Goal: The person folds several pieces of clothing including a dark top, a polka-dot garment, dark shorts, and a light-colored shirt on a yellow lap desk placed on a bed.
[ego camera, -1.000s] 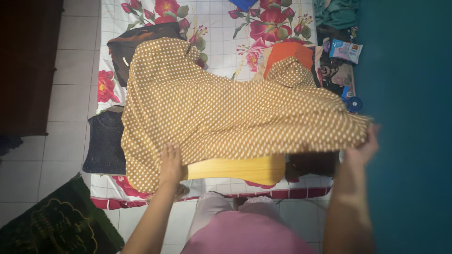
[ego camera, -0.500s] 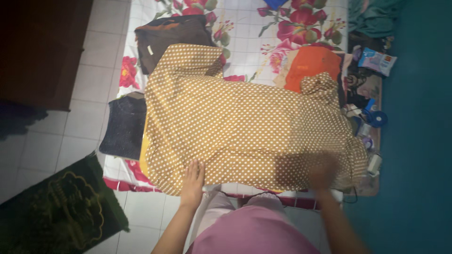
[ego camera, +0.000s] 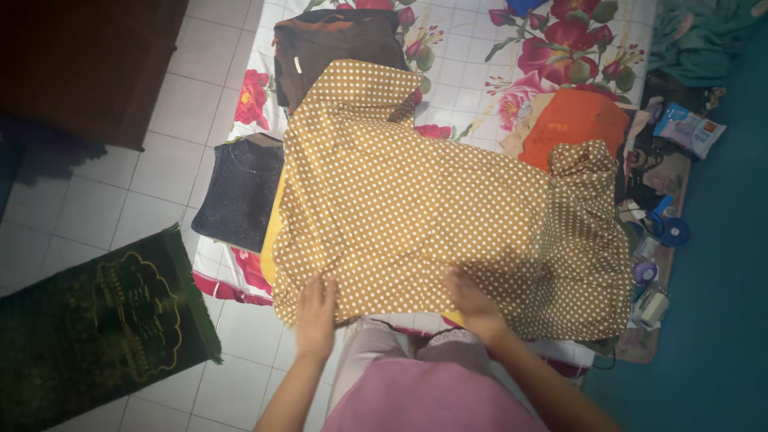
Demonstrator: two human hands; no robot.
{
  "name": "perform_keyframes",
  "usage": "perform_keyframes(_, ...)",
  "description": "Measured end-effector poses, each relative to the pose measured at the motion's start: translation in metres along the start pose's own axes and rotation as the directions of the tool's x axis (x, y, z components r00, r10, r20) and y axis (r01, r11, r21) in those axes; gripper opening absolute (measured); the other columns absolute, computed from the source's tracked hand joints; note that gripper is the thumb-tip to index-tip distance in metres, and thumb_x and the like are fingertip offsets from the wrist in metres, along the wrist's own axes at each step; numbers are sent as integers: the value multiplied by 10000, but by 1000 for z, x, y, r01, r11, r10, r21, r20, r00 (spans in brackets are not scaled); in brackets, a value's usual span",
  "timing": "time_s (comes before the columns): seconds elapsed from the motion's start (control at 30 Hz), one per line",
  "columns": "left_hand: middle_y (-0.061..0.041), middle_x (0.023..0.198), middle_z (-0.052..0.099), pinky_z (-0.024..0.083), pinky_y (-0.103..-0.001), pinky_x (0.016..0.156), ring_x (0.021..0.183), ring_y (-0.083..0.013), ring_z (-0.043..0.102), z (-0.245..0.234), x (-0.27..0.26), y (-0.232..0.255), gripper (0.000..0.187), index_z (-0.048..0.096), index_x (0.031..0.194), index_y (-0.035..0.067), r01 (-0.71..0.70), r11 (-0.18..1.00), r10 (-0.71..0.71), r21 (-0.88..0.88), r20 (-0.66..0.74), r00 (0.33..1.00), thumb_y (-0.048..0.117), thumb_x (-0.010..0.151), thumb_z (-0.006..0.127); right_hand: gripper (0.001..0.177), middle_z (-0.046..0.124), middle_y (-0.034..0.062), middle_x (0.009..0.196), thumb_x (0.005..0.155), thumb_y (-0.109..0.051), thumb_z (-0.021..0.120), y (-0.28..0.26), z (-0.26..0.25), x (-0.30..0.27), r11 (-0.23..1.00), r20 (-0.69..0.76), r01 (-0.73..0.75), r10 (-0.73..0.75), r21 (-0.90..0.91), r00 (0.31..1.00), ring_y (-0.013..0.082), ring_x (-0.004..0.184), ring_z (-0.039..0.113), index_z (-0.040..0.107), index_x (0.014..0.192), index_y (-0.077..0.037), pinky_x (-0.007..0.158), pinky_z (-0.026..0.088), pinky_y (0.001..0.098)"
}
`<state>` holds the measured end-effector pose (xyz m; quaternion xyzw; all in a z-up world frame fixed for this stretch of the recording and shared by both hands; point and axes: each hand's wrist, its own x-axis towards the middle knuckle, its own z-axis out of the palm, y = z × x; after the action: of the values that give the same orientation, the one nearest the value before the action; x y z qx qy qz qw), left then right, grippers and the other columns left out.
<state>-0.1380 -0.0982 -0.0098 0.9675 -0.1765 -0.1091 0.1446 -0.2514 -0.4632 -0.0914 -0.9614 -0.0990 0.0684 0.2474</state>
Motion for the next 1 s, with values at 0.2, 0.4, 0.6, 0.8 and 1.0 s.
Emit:
perform_keyframes(0.2,-104,1233,704,506,-454,1007,1123,-298,694,-61,-3,-61,468,641,1265,177,441,876,-471,194,151,869,162,803,708,473,489,150,1369,848,-4,495,66,-28,-39,950,-231,-304,314,78,921,309,1302,453,508,1314,-83,1100,403,401)
perform_keyframes(0.4,-196,932,737,557,-481,795,898,-368,721,-160,122,-87,463,744,1101,106,419,893,-412,-163,76,908,261,672,822,192,732,128,862,913,11,528,155,-93,-50,656,-145,-634,733,410,665,262,830,693,712,959,-17,764,543,391)
perform_keyframes(0.6,-281,1465,430,277,-592,1114,1360,-463,390,-160,255,-39,1004,455,1519,-14,-21,961,-112,-275,-459,881,417,696,834,242,697,129,998,1045,-259,620,198,-124,28,446,-156,-606,869,658,469,192,885,631,711,1093,-40,769,499,380)
perform_keyframes(0.8,-151,1158,590,317,-535,1053,1170,-332,510,-57,234,-64,720,683,1118,74,286,937,-287,-202,27,958,688,757,789,219,737,188,993,934,-298,708,209,-89,44,468,-260,-881,861,67,437,402,986,664,774,1015,-105,1015,344,582)
perform_keyframes(1.0,-52,933,649,385,-460,901,900,-243,625,-20,217,-100,543,684,954,92,256,904,-310,-342,-114,944,540,703,861,344,717,224,994,994,-378,619,204,-86,28,457,-266,-657,888,599,375,407,1002,667,683,1031,-43,904,503,480)
